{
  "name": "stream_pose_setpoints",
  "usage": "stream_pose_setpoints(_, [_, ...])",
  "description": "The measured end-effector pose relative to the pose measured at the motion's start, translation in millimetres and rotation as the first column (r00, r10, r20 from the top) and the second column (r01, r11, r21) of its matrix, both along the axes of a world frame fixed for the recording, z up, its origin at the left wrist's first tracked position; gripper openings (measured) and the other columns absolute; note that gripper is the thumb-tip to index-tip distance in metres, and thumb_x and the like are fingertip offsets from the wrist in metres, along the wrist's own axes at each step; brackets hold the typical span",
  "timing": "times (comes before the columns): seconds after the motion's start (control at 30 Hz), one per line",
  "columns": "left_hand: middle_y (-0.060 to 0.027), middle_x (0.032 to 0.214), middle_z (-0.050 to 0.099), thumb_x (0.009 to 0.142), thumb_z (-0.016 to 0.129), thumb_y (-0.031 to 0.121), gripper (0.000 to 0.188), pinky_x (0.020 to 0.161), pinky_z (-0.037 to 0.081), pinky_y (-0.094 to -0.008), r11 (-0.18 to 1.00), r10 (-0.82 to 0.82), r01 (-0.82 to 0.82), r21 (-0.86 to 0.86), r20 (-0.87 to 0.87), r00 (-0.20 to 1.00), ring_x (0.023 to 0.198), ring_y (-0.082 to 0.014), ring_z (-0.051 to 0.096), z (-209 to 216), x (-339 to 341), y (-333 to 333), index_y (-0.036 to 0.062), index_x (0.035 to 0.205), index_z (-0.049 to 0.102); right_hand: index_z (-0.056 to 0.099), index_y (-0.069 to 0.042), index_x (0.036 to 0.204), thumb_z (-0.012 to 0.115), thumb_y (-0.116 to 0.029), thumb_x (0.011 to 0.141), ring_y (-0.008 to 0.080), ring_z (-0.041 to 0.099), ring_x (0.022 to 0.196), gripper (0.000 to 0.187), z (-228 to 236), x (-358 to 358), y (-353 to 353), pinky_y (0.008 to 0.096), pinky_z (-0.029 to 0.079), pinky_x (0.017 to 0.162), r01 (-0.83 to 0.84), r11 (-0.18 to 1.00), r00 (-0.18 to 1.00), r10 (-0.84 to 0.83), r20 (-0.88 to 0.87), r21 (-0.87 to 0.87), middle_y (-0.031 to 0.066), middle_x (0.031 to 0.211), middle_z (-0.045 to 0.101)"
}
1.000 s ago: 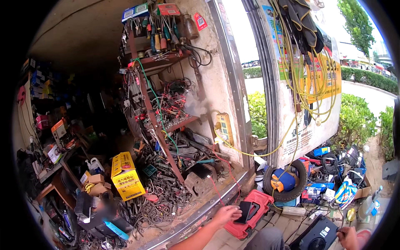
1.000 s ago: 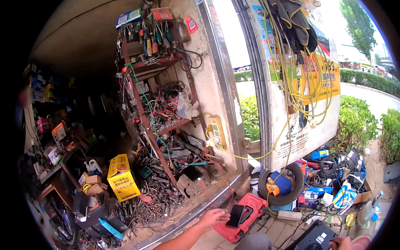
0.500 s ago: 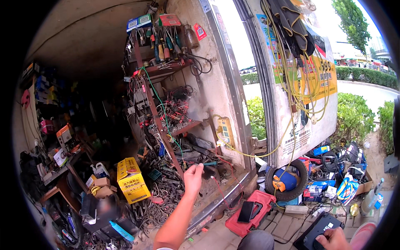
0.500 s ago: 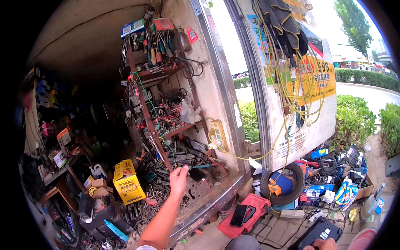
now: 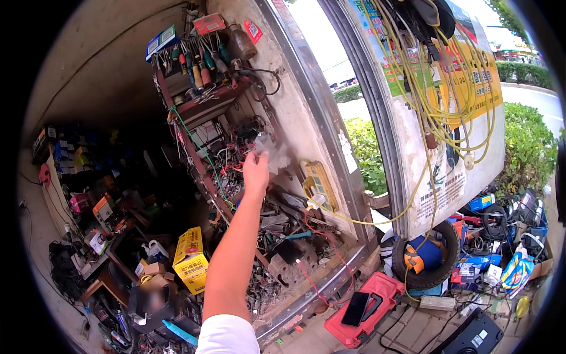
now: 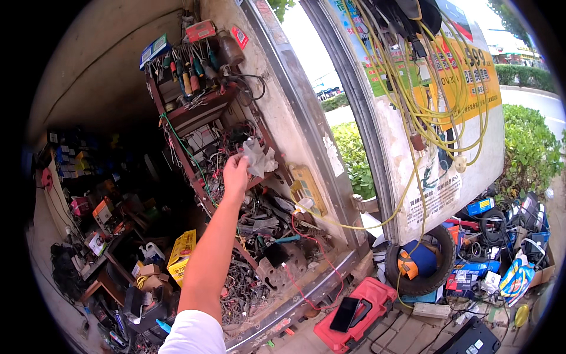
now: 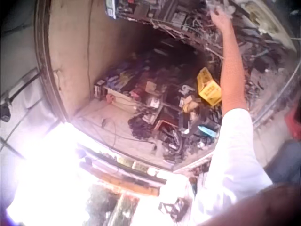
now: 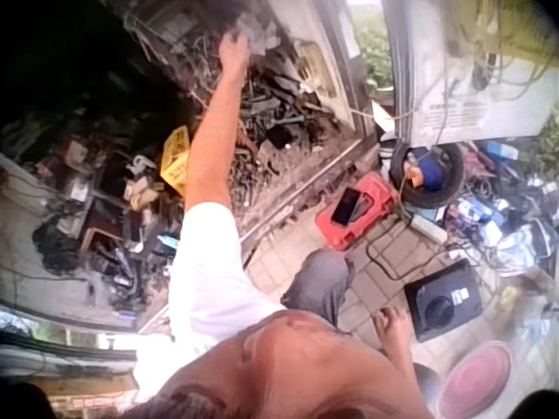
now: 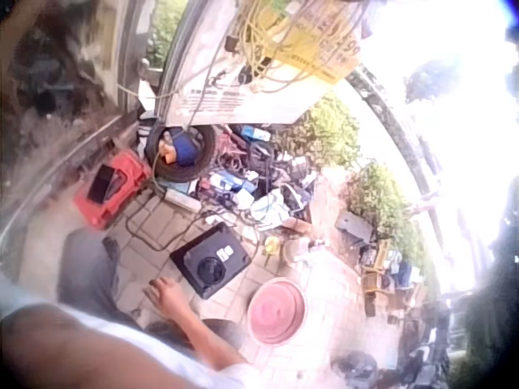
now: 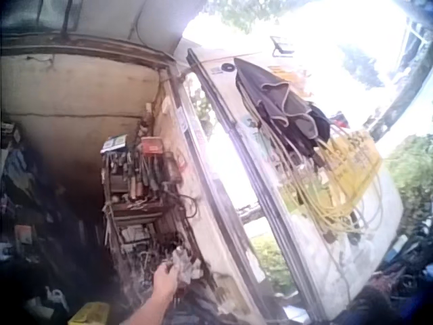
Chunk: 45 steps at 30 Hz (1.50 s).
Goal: The person sits on a rolling chair and disassembles a black induction cooktop. They use a screwdriver to remove screws from the bottom casing, flip the unit over, and then remove the top cover to expose the internal fan and circuit board.
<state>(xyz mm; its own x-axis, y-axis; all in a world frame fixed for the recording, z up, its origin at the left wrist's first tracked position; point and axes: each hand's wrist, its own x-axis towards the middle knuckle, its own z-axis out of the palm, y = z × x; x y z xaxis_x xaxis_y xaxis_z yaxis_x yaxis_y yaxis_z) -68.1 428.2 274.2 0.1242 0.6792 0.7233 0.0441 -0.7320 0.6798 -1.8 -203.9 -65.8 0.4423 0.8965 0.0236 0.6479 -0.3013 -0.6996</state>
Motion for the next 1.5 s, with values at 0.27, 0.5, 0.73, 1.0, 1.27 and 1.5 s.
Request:
stream_pose_setpoints(0.27, [-0.0148,0.096,0.067,0.094,0.058,0.027,0.037,0.081,0.048,-0.0379,0.799,0.509,-0.546,0.251,0.201,0.837,0.088,-0.0262,0.063,213.9,-43.8,102.8,-0.0054,0.112,0.059,0.069,-0.003,0.097,0.066,-0.029,0.085,0.0409,0.062,0.086,0.028,-88.0,56.5,20.6,0.0493,0.05,0.077,0.213,0.908,0.963,-0.257,-0.078,-0.362,0.0212,0.09,0.066])
stream_pose_setpoints(0.5, [-0.0142,0.1,0.067,0.093,0.061,0.023,0.041,0.075,0.048,-0.0379,0.77,0.619,-0.611,0.184,0.015,0.785,0.084,-0.0256,0.062,389.5,-100.7,155.7,-0.0056,0.121,0.053,0.07,-0.002,0.09,0.058,-0.035,0.087,0.0408,0.066,0.08,0.035,-38.7,36.0,-8.6,0.0503,0.051,0.067,0.204,0.819,0.966,-0.256,-0.025,-0.536,0.0249,0.087,0.068])
stream_pose_setpoints(0.73, [-0.0054,0.087,0.063,0.092,0.064,0.024,0.032,0.068,0.045,-0.0338,0.875,0.471,-0.483,-0.046,-0.155,0.868,0.069,-0.0165,0.053,431.9,-111.1,195.4,0.0014,0.114,0.059,0.07,0.0,0.085,0.058,-0.029,0.087,0.0414,0.066,0.075,0.032,45.9,48.0,8.6,0.0481,0.052,0.068,0.21,0.868,0.933,-0.315,-0.172,-0.45,0.0249,0.08,0.068])
stream_pose_setpoints(1.0, [-0.0007,0.076,0.055,0.095,0.059,0.025,0.022,0.048,0.036,-0.0273,0.887,0.449,-0.457,-0.06,-0.116,0.886,0.056,-0.0111,0.043,416.0,-120.4,178.2,0.0037,0.096,0.06,0.071,0.003,0.091,0.063,-0.031,0.084,0.0425,0.066,0.085,0.035,13.0,77.0,11.4,0.0474,0.051,0.075,0.246,0.84,0.902,-0.382,-0.204,-0.484,0.0264,0.086,0.068])
stream_pose_setpoints(1.27, [0.0007,0.076,0.055,0.096,0.057,0.018,0.017,0.058,0.04,-0.0252,0.858,-0.089,-0.02,-0.514,-0.185,0.979,0.064,-0.008,0.047,60.3,-13.1,-79.4,0.002,0.102,0.057,0.069,-0.001,0.103,0.071,-0.033,0.082,0.0395,0.063,0.097,0.038,-30.8,109.9,34.6,0.042,0.05,0.086,0.336,0.884,0.869,-0.424,-0.254,-0.326,0.0236,0.1,0.068])
stream_pose_setpoints(1.5, [-0.0028,0.1,0.06,0.097,0.059,0.018,0.03,0.083,0.045,-0.0251,0.253,-0.885,0.346,-0.904,-0.072,0.46,0.092,-0.0094,0.055,-271.6,69.6,-376.2,-0.0042,0.117,0.054,0.066,0.001,0.098,0.06,-0.023,0.092,0.0383,0.061,0.092,0.026,-39.2,91.5,55.4,0.0419,0.049,0.079,0.565,0.825,0.785,-0.532,-0.316,0.014,0.0197,0.093,0.064])
